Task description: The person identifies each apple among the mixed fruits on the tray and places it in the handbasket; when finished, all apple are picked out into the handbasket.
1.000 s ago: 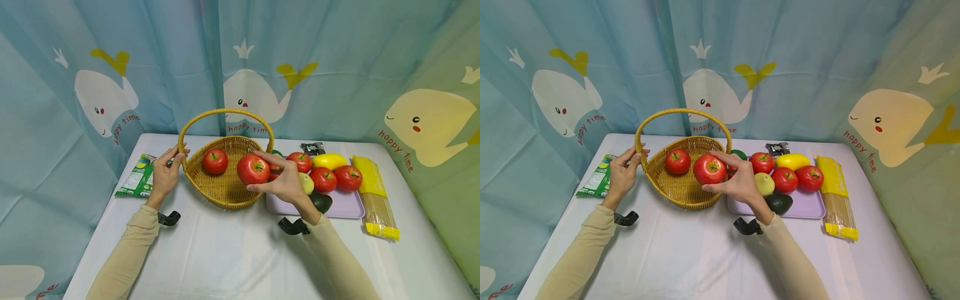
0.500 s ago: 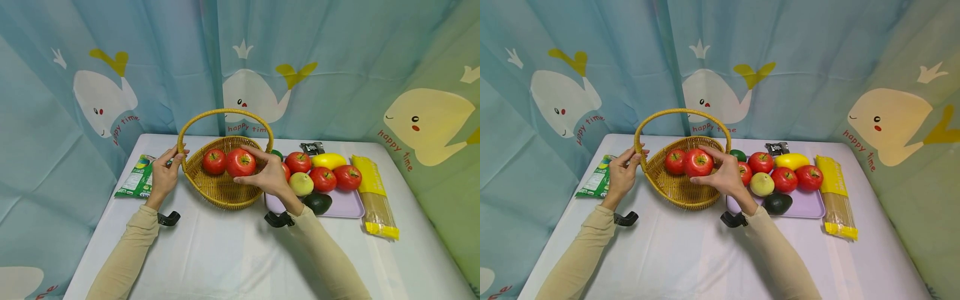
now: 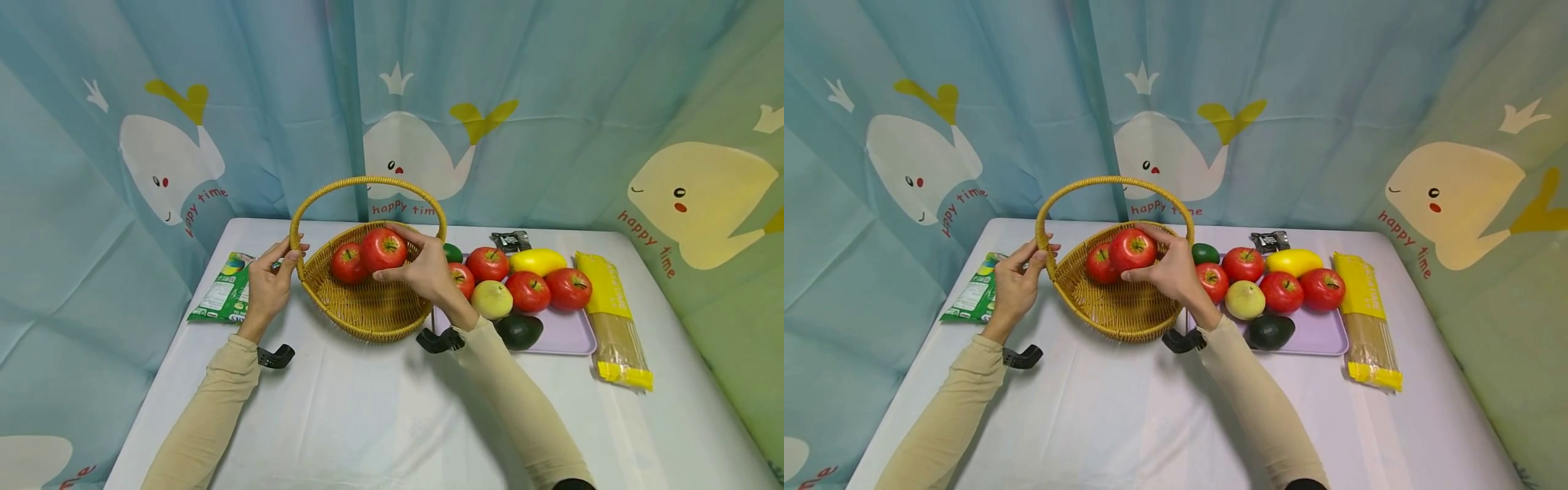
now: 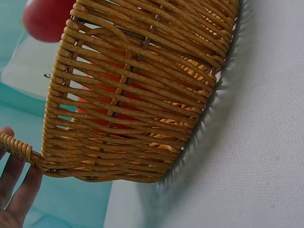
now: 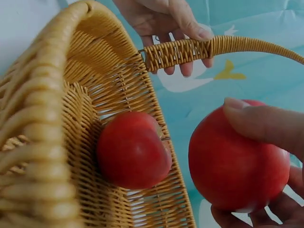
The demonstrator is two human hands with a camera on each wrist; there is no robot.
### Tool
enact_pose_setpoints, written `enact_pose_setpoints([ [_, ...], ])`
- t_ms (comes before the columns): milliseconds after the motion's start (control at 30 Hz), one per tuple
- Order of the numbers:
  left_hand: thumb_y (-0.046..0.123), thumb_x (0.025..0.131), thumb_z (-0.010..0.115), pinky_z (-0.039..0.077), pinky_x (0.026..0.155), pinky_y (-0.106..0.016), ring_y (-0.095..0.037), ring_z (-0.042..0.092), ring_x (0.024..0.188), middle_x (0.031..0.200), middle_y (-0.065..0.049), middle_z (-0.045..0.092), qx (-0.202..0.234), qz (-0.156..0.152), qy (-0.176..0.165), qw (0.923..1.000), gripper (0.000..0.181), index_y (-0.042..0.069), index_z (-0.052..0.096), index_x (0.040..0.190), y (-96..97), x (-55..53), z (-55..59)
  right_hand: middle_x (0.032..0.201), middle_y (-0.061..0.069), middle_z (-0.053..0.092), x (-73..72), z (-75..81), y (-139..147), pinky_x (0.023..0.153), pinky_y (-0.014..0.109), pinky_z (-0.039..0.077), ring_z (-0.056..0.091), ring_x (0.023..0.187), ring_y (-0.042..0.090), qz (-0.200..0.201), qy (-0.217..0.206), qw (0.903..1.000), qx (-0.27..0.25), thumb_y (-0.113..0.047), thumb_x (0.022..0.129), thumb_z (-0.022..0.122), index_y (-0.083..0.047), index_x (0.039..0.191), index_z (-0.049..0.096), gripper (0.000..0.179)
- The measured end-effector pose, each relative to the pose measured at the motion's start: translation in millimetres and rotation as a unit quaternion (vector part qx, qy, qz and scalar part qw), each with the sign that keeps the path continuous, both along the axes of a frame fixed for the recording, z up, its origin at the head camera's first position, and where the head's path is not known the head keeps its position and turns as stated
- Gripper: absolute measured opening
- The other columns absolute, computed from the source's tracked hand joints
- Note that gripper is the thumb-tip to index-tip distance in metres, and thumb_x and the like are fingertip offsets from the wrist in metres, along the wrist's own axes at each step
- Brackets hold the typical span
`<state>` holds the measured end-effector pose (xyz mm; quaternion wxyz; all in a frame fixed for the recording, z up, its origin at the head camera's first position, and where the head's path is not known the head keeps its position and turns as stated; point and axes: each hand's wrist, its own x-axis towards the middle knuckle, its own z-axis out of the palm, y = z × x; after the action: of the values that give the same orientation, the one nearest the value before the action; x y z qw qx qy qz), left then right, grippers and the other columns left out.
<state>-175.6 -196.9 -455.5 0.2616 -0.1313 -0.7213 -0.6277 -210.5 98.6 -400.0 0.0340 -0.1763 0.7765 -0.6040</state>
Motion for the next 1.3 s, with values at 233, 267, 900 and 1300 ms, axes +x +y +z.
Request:
enact_pose_setpoints([
  [233, -0.005, 0.104, 0.061, 0.058, 0.081, -0.016, -0.012, 0.074, 0.103, 0.114, -0.030, 0.075, -0.001, 0.006, 0.003, 1.0000, 0.035, -0.001, 0.070, 0.137, 1.5, 0.8, 1.9, 0.153, 0.004, 0.060, -9.5, 2.2, -11.5, 0.113, 0.050, 0.052, 0.058, 0.134, 0.029, -0.033, -0.036, 0.9986, 0.018, -0.004, 0.069, 0.099, -0.024, 0.151, 0.063, 0.091],
  [267, -0.006, 0.104, 0.061, 0.058, 0.079, -0.015, -0.011, 0.073, 0.102, 0.114, -0.030, 0.075, -0.002, 0.008, 0.004, 1.0000, 0.035, -0.001, 0.070, 0.137, 1.8, 0.7, 2.3, 0.153, 0.005, 0.060, -11.3, 1.8, -12.7, 0.113, 0.049, 0.051, 0.058, 0.134, 0.029, -0.039, -0.043, 0.9981, 0.020, -0.003, 0.069, 0.098, -0.025, 0.150, 0.063, 0.091],
  [900, -0.013, 0.102, 0.058, 0.056, 0.076, -0.012, -0.005, 0.070, 0.099, 0.113, -0.037, 0.072, -0.006, 0.016, 0.001, 0.9998, 0.035, -0.011, 0.066, 0.136, 7.5, 7.2, 10.9, 0.150, 0.011, 0.060, -34.0, -12.5, -21.4, 0.113, 0.050, 0.051, 0.057, 0.134, 0.034, -0.085, -0.087, 0.9914, 0.048, 0.015, 0.064, 0.091, -0.019, 0.149, 0.062, 0.096],
  [1300, -0.012, 0.103, 0.057, 0.055, 0.074, -0.011, -0.012, 0.071, 0.098, 0.111, -0.039, 0.071, -0.011, 0.014, 0.009, 0.9998, 0.032, -0.015, 0.065, 0.134, 13.2, 15.9, 27.2, 0.151, 0.019, 0.053, -43.8, -22.4, -21.2, 0.113, 0.053, 0.050, 0.054, 0.134, 0.039, -0.079, -0.091, 0.9912, 0.054, 0.015, 0.070, 0.087, -0.013, 0.151, 0.059, 0.091],
])
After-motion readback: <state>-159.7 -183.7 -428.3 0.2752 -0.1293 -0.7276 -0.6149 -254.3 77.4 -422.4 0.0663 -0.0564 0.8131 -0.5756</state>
